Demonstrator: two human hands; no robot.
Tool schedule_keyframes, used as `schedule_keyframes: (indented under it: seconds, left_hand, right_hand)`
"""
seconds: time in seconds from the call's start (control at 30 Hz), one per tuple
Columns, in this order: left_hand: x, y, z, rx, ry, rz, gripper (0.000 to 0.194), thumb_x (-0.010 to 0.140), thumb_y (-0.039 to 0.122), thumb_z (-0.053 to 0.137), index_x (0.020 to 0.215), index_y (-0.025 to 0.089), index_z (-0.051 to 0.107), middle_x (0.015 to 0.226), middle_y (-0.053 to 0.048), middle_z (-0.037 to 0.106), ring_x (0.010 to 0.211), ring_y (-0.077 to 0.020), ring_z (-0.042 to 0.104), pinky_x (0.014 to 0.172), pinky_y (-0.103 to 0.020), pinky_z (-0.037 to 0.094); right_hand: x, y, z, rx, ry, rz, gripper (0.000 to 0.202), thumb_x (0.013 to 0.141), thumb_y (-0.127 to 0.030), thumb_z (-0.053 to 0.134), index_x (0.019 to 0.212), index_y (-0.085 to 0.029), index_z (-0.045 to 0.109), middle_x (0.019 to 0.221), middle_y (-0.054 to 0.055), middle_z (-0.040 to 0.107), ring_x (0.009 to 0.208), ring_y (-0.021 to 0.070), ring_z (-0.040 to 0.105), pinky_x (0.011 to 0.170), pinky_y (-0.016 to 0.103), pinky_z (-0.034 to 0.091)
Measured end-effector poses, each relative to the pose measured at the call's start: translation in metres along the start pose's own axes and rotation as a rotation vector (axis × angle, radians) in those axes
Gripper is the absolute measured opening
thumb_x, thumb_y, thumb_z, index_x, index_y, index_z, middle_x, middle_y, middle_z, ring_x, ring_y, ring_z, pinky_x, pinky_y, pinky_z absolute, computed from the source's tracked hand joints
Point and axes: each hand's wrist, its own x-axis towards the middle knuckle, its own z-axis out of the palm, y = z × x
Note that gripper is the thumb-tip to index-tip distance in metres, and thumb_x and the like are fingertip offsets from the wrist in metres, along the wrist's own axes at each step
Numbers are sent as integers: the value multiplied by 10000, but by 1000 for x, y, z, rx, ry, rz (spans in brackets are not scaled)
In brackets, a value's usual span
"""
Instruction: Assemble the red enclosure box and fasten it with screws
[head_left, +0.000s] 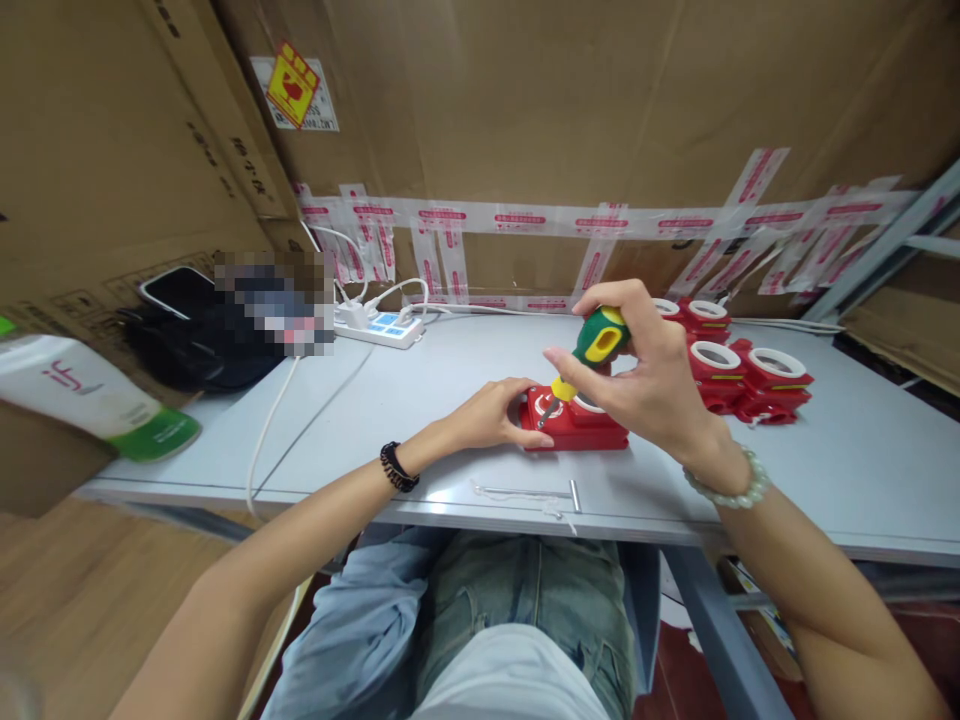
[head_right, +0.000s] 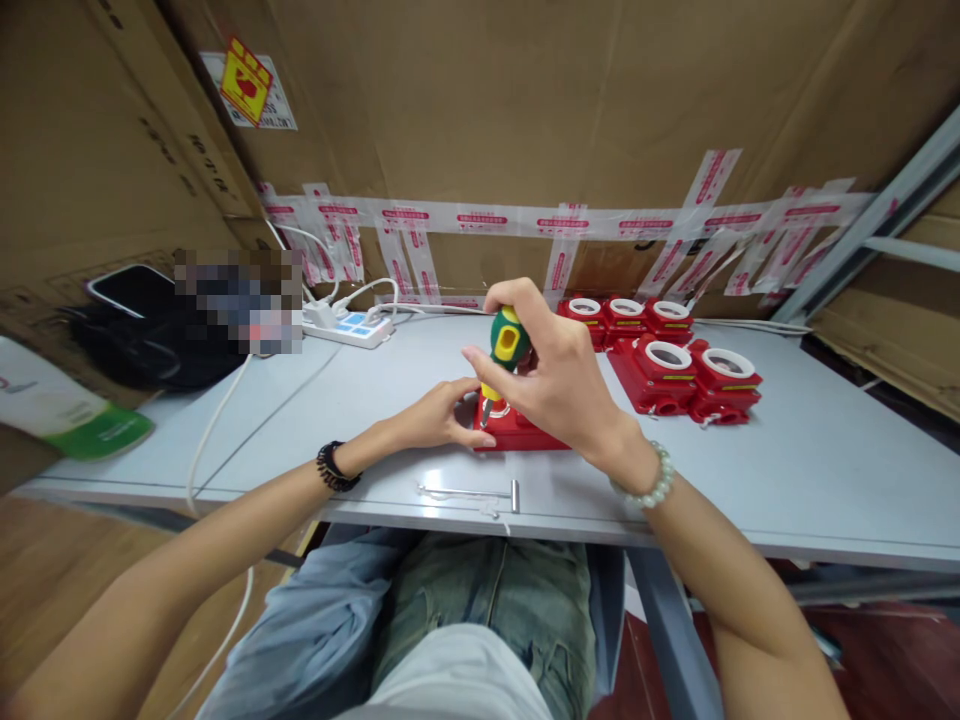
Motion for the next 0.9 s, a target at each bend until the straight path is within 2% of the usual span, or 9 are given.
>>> schedule_keyframes:
  seconds: [0.23, 0.33, 0.43, 0.53, 0.67, 0.73, 0.8, 0.87, 0.9]
  left_hand:
    - [1, -1, 0, 5, -8, 13, 632, 688, 562, 753, 1143, 149, 606, 977, -81, 680, 804, -200, 601, 711, -305, 472]
    - [1, -2, 1, 27, 4, 14, 591, 683, 593, 741, 1052, 146, 623, 888, -59, 670, 726, -179, 567, 658, -292, 452]
    - [1, -2, 1, 29, 4, 3, 585, 683, 607, 733, 1020, 142, 626, 834, -45, 659, 677, -163, 541, 628, -282, 438]
    - [1, -2, 1, 8, -2, 1, 584, 680, 573, 749, 1061, 147, 629, 888, -57, 672, 725, -178, 569, 657, -289, 456]
    - [1, -1, 0, 2, 7, 14, 581, 674, 549, 762, 1086, 160, 630, 932, -62, 677, 795, -198, 593, 717, -307, 470]
    - [1, -1, 0, 9, 7, 13, 568, 679, 561, 754, 1062, 157, 635, 881, -48, 672, 748, -184, 581, 694, -299, 462]
    - [1, 0, -1, 5, 3, 14, 562, 687, 563, 748, 1058, 156, 635, 869, -44, 671, 720, -172, 570, 675, -292, 454]
    - [1, 0, -1, -5, -5, 15, 572, 692, 554, 749, 1085, 157, 628, 904, -53, 678, 733, -174, 574, 675, -290, 454]
    - [1, 1, -1, -5, -9, 14, 581, 694, 552, 750, 1101, 156, 624, 923, -59, 680, 743, -178, 577, 678, -292, 456]
  right_hand:
    - [13, -10, 5, -163, -35, -29, 201, 772, -296, 639, 934, -229, 539, 640, -43, 507, 486, 103, 405, 499, 275, 332]
    - [19, -19, 1, -180, -144, -37, 188, 799, -254, 561, 982, -211, 551, 706, -7, 558, 581, 138, 482, 563, 290, 364]
    - [20, -24, 0, -27, -257, -23, 234, 848, -194, 489, 1077, -205, 540, 769, -4, 591, 608, 127, 516, 596, 276, 397]
    - [17, -21, 7, 12, -189, -9, 211, 874, -285, 555, 1070, -208, 559, 736, -23, 577, 561, 107, 501, 585, 262, 398]
    - [14, -13, 13, -147, -45, -12, 222, 839, -389, 616, 982, -220, 591, 679, -21, 561, 571, 128, 498, 568, 275, 381]
    - [14, -12, 11, -78, -98, -2, 246, 875, -356, 553, 1085, -229, 572, 768, -3, 611, 620, 140, 535, 597, 285, 415]
    - [14, -11, 7, 88, -206, 23, 295, 911, -306, 481, 1197, -243, 521, 872, 5, 637, 642, 133, 561, 608, 284, 447]
    - [13, -11, 6, 192, -261, 46, 306, 914, -308, 493, 1212, -246, 509, 859, -8, 625, 597, 114, 551, 568, 267, 445]
    - [13, -11, 7, 183, -239, 51, 289, 899, -330, 531, 1175, -241, 527, 813, -17, 609, 564, 107, 532, 543, 260, 431]
